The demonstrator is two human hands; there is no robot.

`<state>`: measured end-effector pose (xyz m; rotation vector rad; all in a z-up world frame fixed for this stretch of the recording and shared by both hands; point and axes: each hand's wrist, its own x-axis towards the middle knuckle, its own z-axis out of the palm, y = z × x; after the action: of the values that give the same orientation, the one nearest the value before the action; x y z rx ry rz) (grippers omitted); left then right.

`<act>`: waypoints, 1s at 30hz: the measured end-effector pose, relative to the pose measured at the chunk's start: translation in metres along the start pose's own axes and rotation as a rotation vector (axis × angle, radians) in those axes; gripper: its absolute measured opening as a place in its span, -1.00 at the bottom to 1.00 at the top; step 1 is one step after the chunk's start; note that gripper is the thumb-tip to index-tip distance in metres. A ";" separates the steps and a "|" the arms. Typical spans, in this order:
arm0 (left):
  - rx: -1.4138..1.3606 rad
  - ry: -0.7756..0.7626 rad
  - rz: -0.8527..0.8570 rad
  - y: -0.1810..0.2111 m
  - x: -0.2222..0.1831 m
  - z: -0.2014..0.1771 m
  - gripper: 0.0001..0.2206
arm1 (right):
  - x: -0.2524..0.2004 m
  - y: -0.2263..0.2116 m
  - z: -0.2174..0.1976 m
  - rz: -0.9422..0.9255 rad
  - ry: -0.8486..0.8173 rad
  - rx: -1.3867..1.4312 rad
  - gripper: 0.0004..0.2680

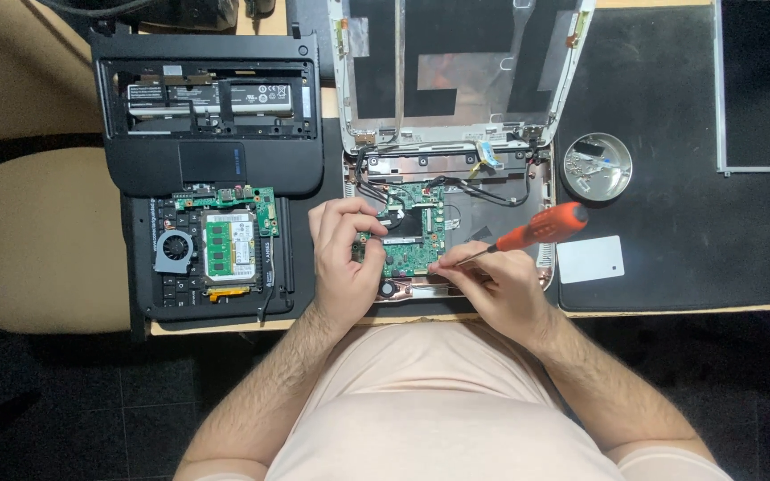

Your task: Disassembling a laptop to remove the motherboard by unscrewing fasteners and disconnecting internal cables.

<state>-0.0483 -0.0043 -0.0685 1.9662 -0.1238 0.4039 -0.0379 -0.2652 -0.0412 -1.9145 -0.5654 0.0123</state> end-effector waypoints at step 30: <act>-0.514 -0.369 0.314 0.055 0.022 0.017 -0.81 | -0.009 0.027 -0.002 -0.083 -0.211 -0.278 -0.91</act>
<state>-0.0384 -0.0407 -0.0200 1.4905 -0.7090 0.1784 -0.0355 -0.2781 -0.0664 -2.1721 -0.8236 0.0866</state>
